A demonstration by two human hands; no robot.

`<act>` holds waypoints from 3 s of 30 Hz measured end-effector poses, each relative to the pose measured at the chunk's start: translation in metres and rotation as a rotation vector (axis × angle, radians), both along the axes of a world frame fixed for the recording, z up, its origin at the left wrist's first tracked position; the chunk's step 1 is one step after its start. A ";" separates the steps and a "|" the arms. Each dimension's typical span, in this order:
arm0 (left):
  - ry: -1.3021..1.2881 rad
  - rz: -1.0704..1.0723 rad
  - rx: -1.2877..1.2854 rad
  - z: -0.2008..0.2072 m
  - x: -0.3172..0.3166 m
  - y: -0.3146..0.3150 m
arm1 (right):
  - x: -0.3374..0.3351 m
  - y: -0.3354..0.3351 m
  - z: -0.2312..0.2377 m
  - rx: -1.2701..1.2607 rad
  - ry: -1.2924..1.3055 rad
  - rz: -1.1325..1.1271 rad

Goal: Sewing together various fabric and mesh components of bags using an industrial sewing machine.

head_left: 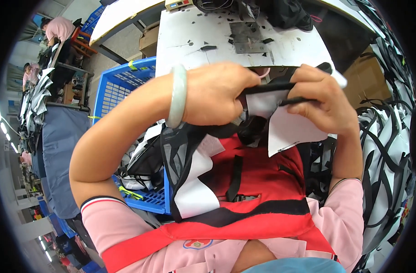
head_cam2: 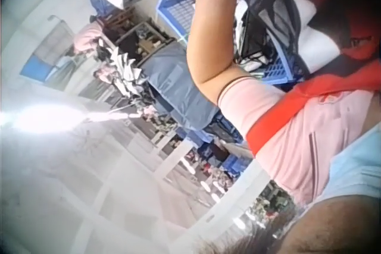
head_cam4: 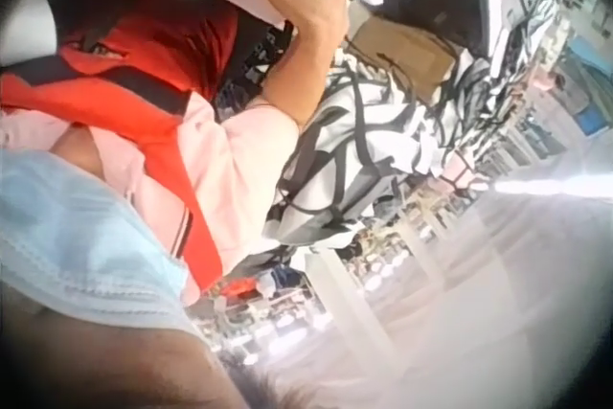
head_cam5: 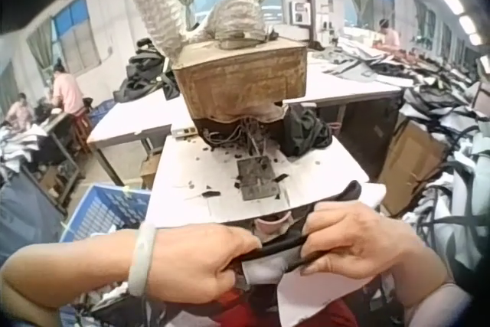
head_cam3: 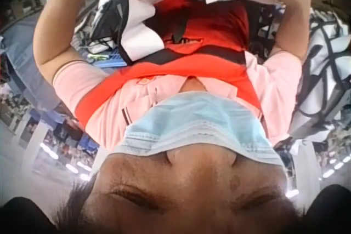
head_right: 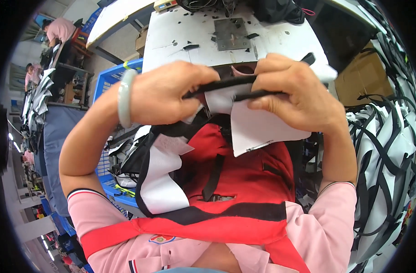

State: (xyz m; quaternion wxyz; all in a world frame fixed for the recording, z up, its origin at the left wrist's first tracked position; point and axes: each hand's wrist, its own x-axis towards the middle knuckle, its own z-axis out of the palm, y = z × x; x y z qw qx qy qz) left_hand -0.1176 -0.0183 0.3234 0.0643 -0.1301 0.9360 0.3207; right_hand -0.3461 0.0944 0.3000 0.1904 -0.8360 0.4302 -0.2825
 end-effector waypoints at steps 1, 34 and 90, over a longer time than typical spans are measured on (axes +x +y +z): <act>0.072 -0.010 -0.154 0.009 -0.001 -0.003 | 0.000 -0.003 0.005 -0.067 -0.017 -0.040; 0.560 0.767 0.513 -0.101 -0.054 -0.111 | -0.084 -0.110 -0.051 0.191 -0.068 -0.493; 0.063 0.338 0.562 -0.210 0.017 -0.004 | -0.036 0.041 -0.153 -0.172 -0.138 -0.696</act>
